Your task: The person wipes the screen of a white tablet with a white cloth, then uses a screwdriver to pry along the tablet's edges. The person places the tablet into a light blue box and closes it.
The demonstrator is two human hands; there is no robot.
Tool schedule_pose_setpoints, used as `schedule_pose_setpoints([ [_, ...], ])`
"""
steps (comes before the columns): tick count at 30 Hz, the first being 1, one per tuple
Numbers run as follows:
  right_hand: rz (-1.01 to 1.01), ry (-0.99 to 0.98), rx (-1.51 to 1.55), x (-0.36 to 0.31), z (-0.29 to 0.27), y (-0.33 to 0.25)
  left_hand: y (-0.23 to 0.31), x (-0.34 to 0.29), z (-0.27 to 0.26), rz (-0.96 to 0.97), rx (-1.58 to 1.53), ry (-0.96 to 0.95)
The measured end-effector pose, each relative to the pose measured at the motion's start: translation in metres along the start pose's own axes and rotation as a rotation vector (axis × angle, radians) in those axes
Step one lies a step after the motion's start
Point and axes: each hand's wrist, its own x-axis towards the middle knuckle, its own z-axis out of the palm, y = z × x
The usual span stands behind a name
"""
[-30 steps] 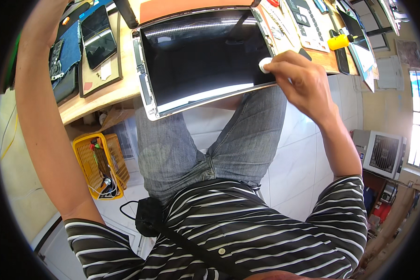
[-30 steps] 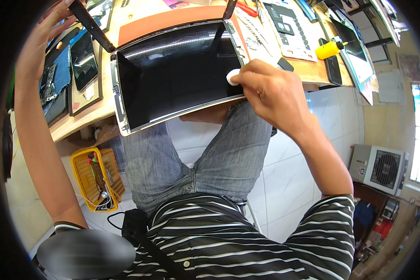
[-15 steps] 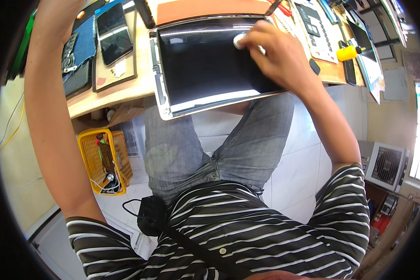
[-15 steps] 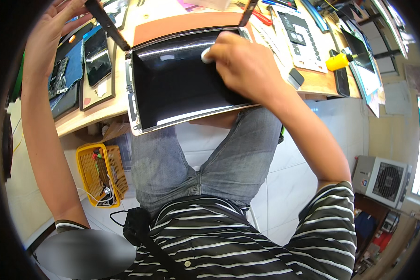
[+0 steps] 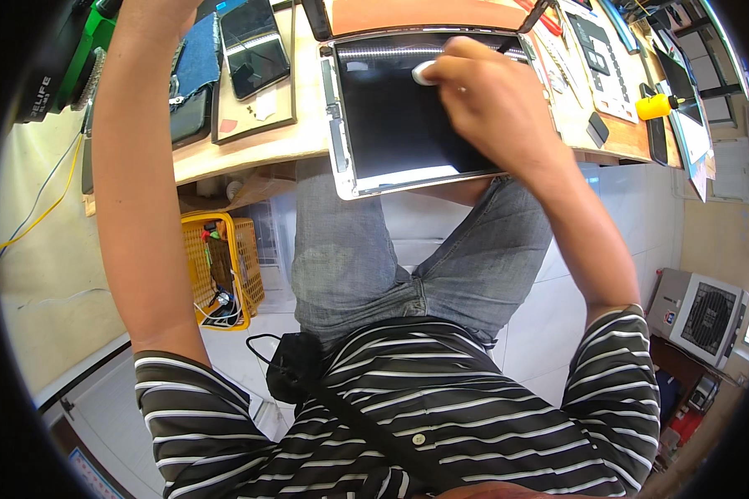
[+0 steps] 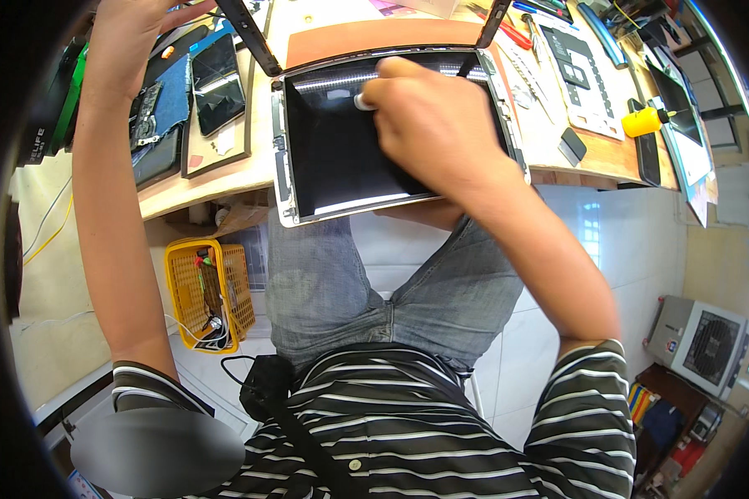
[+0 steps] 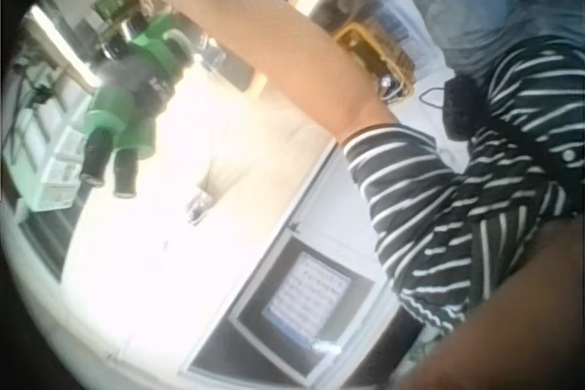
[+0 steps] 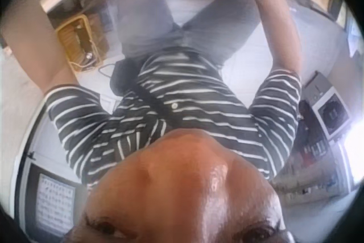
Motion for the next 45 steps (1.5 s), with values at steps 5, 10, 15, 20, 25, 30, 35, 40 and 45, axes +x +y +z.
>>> schedule_pose_setpoints([
  [5, -0.225, -0.096, 0.111, 0.0, 0.014, -0.043, 0.003, -0.011, -0.011, -0.031, -0.11, -0.069],
  [10, -0.2, -0.153, 0.121, -0.037, -0.014, -0.036, -0.011, -0.022, -0.011, -0.092, -0.034, -0.113],
  [15, 0.058, 0.054, 0.399, -0.055, -0.078, -0.001, 0.015, -0.095, 0.001, -0.092, -0.053, -0.031],
  [20, 0.198, 0.191, 0.651, -0.079, -0.158, 0.033, 0.007, -0.157, 0.013, 0.25, 0.098, -0.149],
  [25, 0.405, 0.222, 0.766, -0.041, -0.166, 0.08, -0.011, -0.189, 0.023, 0.299, 0.178, -0.237],
  [30, 0.527, 0.231, 0.838, 0.018, -0.129, 0.158, -0.015, -0.195, 0.027, 0.258, 0.176, -0.265],
  [35, 0.615, 0.263, 0.707, 0.067, -0.097, 0.223, -0.021, -0.197, 0.027, 0.26, 0.171, -0.286],
  [40, 0.54, 0.371, 0.358, 0.115, -0.066, 0.267, -0.017, -0.196, 0.023, 0.209, 0.162, -0.321],
  [45, 0.589, 0.11, -0.242, 0.127, -0.053, 0.277, -0.017, -0.193, 0.02, 0.249, 0.186, -0.351],
])
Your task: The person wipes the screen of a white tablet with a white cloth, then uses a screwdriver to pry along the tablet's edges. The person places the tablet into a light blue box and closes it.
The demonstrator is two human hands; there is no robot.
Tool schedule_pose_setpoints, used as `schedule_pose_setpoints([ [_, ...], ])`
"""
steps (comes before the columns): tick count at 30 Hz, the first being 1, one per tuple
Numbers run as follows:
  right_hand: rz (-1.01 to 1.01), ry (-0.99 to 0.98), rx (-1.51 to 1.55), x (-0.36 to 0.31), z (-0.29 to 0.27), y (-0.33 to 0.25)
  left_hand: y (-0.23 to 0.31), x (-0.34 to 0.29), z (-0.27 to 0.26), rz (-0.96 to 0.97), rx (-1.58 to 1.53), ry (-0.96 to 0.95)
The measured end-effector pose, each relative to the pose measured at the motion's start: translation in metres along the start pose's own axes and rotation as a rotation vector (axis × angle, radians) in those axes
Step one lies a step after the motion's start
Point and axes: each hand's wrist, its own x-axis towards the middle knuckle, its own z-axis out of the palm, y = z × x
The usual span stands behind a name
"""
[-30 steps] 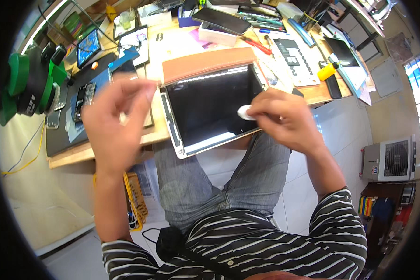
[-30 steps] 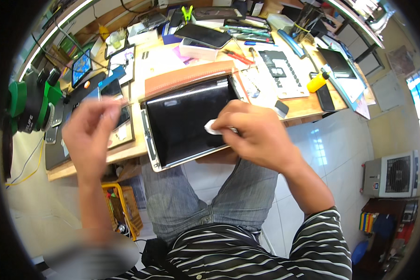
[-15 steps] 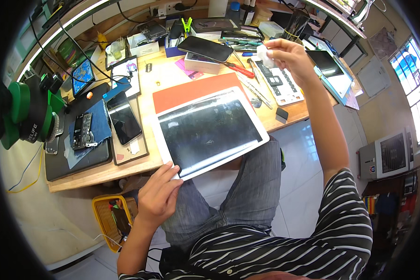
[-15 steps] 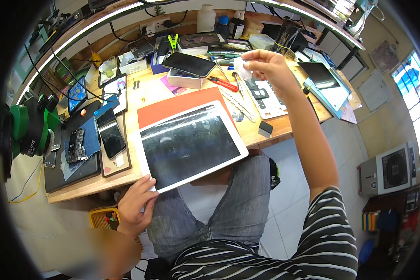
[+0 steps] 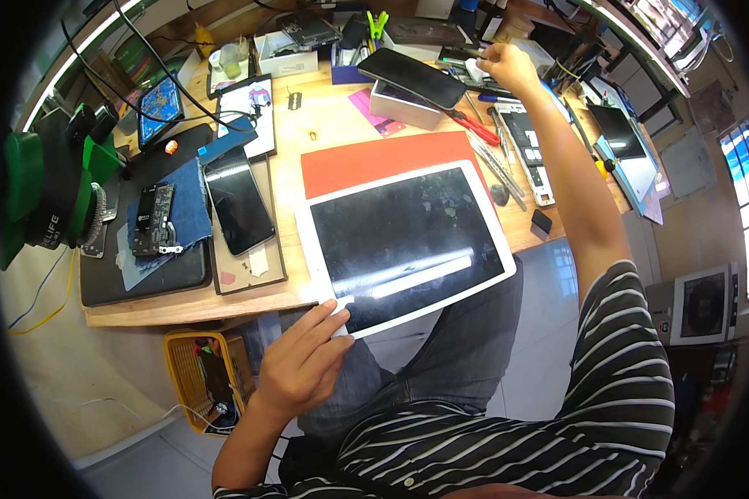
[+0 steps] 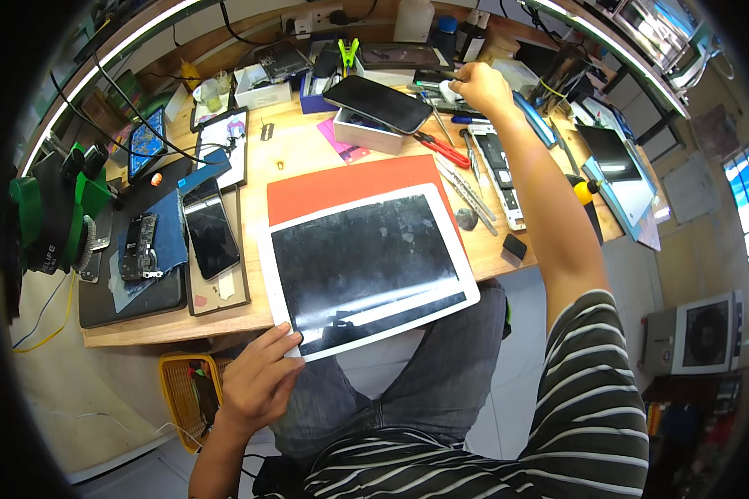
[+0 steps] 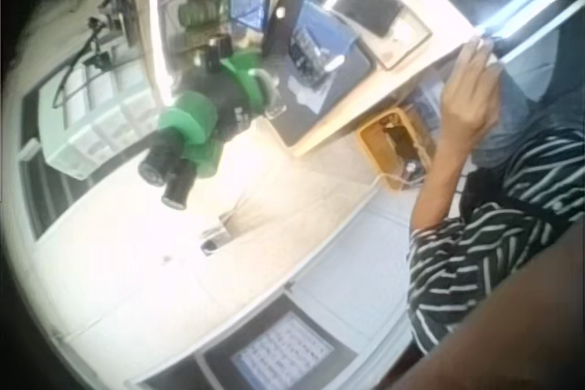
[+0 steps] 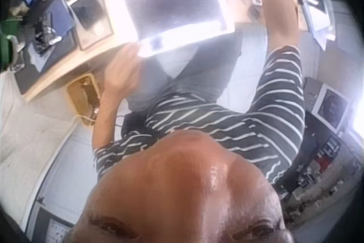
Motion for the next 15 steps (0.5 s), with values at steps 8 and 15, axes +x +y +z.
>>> schedule_pose_setpoints([
  [8, 0.012, -0.094, 0.115, -0.04, -0.047, 0.002, 0.001, 0.001, 0.005, 0.011, 0.029, -0.01],
  [15, 0.003, -0.249, -0.008, -0.059, -0.06, -0.006, 0.007, 0.0, 0.006, -0.011, 0.075, 0.028],
])
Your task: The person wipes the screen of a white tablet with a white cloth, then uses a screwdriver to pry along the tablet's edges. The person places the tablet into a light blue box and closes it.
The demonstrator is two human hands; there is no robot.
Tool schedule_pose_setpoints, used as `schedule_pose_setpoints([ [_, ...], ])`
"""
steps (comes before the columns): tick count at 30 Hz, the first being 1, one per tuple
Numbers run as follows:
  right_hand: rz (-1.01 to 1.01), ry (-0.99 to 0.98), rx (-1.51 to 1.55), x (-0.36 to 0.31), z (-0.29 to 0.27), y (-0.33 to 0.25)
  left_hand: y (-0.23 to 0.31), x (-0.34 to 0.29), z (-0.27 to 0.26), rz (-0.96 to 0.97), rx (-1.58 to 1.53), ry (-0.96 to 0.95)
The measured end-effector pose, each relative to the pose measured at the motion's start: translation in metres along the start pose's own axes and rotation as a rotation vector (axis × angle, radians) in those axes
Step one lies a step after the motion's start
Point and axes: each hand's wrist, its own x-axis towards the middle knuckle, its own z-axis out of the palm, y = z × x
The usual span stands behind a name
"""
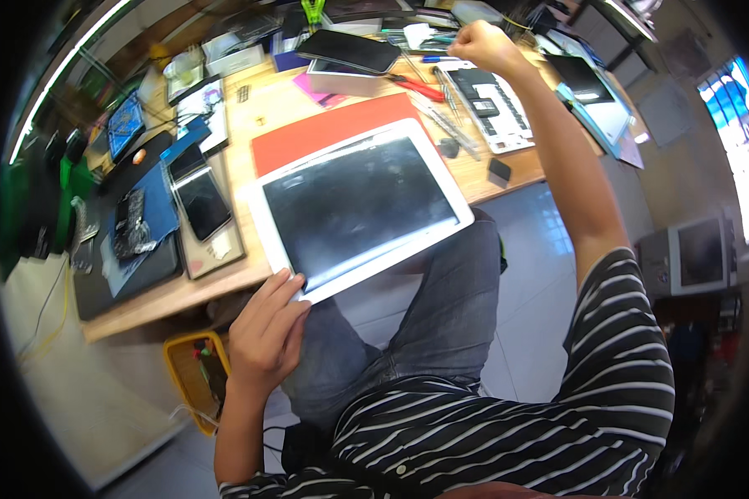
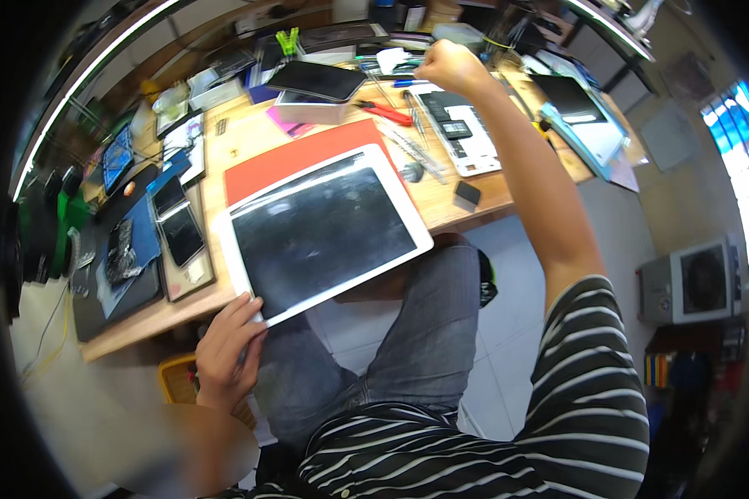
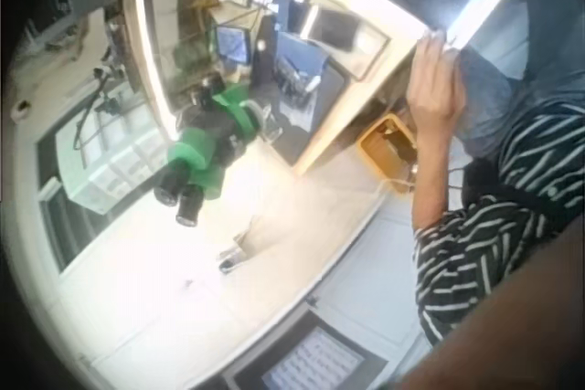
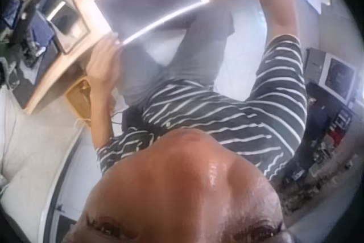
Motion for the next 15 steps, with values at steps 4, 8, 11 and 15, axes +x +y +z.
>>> schedule_pose_setpoints([
  [4, -0.039, -0.098, -0.134, -0.01, 0.041, 0.012, -0.004, 0.001, 0.0, 0.018, 0.053, -0.009],
  [8, -0.068, 0.05, -0.034, -0.007, 0.058, 0.018, -0.009, -0.004, 0.008, 0.056, 0.053, 0.055],
  [11, -0.076, 0.256, -0.086, -0.006, 0.059, 0.028, -0.011, -0.005, 0.008, 0.079, 0.072, 0.099],
  [15, 0.02, 0.23, 0.36, -0.029, 0.027, 0.025, -0.01, -0.003, 0.01, 0.083, 0.03, 0.104],
])
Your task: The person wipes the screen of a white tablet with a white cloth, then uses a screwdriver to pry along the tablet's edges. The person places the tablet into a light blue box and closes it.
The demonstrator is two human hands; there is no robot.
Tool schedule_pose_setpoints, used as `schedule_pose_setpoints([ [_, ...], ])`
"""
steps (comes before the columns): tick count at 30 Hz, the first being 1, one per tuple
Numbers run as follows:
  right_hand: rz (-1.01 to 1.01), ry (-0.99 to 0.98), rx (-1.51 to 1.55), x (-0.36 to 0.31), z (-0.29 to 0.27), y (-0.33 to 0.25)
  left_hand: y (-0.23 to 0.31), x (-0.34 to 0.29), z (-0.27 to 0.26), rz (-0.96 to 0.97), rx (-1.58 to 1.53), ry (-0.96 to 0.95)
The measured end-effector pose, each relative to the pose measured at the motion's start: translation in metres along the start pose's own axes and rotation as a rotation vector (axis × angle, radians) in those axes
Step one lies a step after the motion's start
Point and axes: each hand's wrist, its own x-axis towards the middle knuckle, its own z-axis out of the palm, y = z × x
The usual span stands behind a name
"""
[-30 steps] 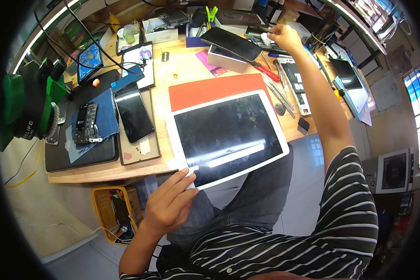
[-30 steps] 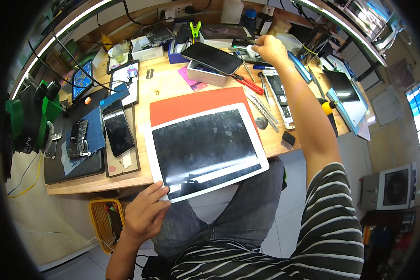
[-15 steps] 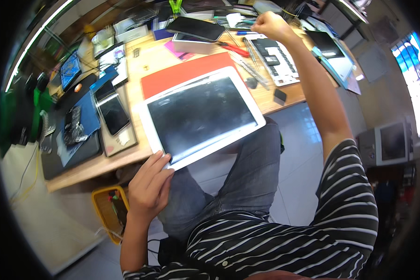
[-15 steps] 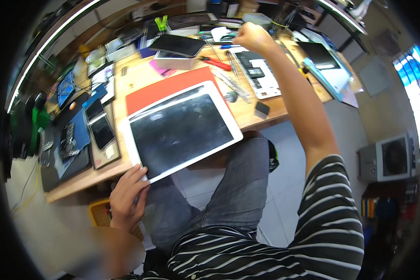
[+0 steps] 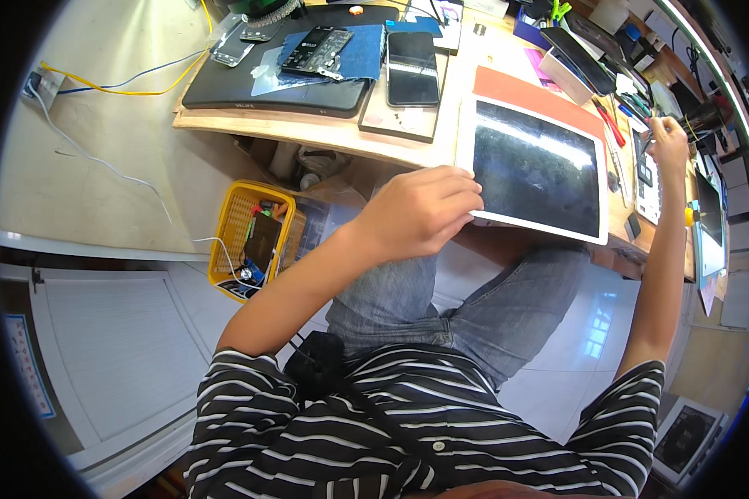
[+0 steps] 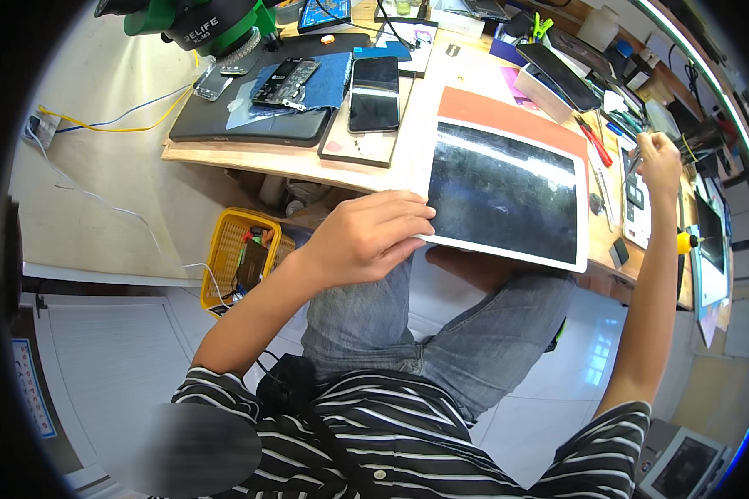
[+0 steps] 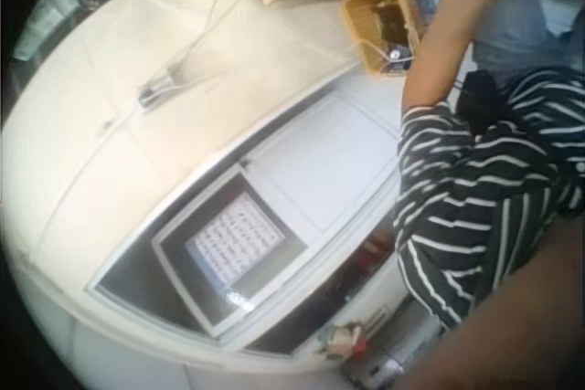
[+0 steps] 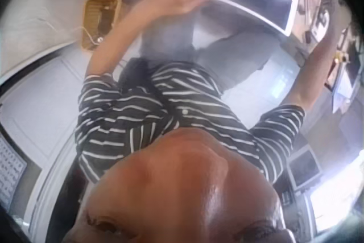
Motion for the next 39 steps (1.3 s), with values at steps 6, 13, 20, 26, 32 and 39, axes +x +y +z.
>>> schedule_pose_setpoints([
  [6, -0.126, -0.121, 0.517, -0.064, -0.015, -0.078, 0.0, -0.001, 0.01, -0.016, -0.003, 0.032],
  [13, -0.356, -0.511, 0.758, -0.138, 0.067, -0.21, 0.013, -0.014, -0.015, -0.091, 0.039, 0.104],
  [20, -0.486, -0.625, 0.591, -0.148, 0.122, -0.262, -0.023, -0.024, -0.055, -0.31, 0.255, 0.269],
  [26, -0.41, -0.659, 0.612, -0.142, 0.136, -0.279, -0.068, -0.011, -0.071, -0.543, 0.152, 0.291],
  [32, -0.396, -0.726, 0.595, -0.138, 0.14, -0.288, -0.085, -0.006, -0.07, -0.612, 0.042, 0.165],
  [39, -0.452, -0.659, 0.618, -0.13, 0.126, -0.286, -0.082, 0.008, -0.07, -0.551, 0.181, -0.022],
])
